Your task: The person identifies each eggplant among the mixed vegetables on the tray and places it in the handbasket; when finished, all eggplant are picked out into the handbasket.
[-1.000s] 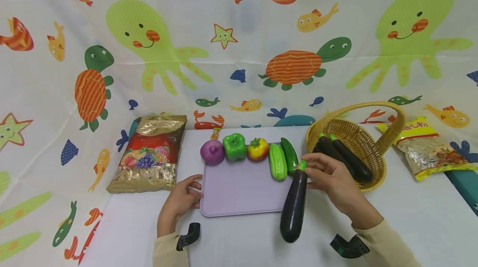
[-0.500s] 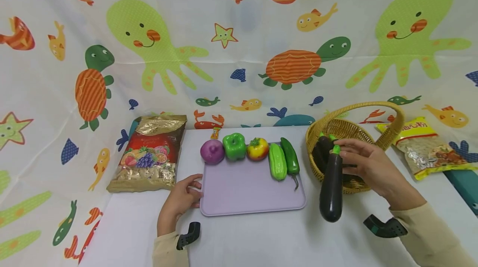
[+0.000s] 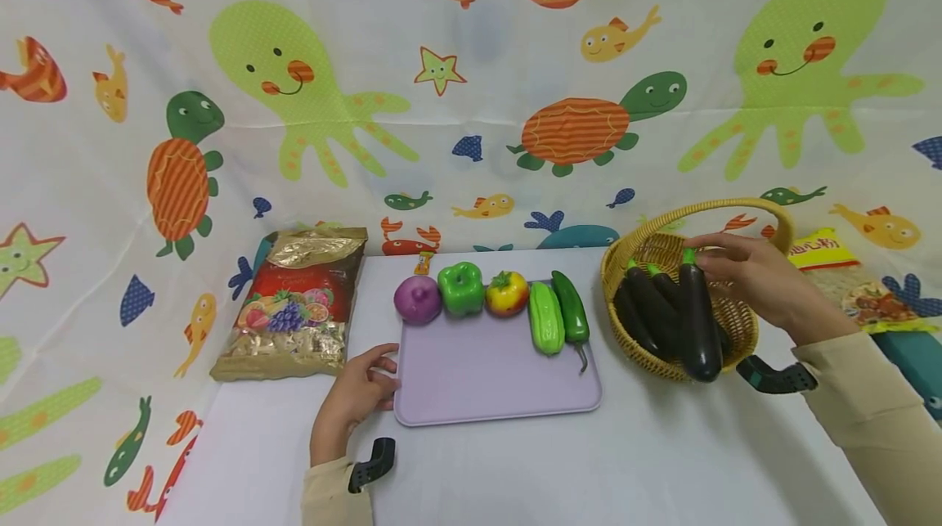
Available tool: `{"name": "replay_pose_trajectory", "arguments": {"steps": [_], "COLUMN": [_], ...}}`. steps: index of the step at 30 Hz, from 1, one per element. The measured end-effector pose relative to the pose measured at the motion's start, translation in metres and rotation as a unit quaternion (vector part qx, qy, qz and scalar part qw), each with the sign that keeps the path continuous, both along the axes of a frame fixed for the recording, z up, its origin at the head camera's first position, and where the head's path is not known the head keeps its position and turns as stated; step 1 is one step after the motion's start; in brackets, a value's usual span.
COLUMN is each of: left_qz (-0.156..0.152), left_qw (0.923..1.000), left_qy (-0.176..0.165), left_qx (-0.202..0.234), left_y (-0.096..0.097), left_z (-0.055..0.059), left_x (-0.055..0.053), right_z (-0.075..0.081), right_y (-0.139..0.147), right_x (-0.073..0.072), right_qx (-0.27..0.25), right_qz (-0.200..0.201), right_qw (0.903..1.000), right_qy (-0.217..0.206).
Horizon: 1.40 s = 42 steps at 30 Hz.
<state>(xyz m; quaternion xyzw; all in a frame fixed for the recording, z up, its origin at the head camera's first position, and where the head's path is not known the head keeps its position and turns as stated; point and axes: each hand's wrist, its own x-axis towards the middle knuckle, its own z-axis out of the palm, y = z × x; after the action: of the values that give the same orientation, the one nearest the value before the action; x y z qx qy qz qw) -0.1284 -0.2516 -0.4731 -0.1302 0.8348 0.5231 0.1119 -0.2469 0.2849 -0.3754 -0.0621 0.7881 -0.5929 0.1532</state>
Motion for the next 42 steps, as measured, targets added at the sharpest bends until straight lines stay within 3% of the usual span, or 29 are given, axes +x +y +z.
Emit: {"name": "replay_pose_trajectory", "arguments": {"steps": [5,12,22,36,42], "left_qz": [0.0,0.002,0.004,0.006,0.008], "left_qw": [1.0,1.0,1.0,0.9999,1.0], "left_qy": [0.001,0.001,-0.003,-0.005,-0.003], "left_qx": [-0.001,-0.003,-0.002,-0.008,-0.005], "left_y": [0.001,0.001,0.0,-0.001,-0.001], "left_z": [0.0,-0.001,-0.002,-0.003,-0.003], "left_x": [0.0,0.0,0.0,0.0,0.0], "right_z": [0.008,0.014,0.008,0.004,0.002], "right_y": [-0.003,-0.004,-0.004,-0.007,-0.012], "right_x": [-0.018,-0.036,-0.055,-0.072,-0.079], "right_qx": [0.078,0.116,0.168,0.196,0.184], "right_qz": [0.016,0.033,0.056,0.095,0.114], "right_qw": [0.9967,0.992,0.9826,0.9749,0.974], "right_qy": [-0.018,-0.037,-0.055,-0.046,-0.067]}}
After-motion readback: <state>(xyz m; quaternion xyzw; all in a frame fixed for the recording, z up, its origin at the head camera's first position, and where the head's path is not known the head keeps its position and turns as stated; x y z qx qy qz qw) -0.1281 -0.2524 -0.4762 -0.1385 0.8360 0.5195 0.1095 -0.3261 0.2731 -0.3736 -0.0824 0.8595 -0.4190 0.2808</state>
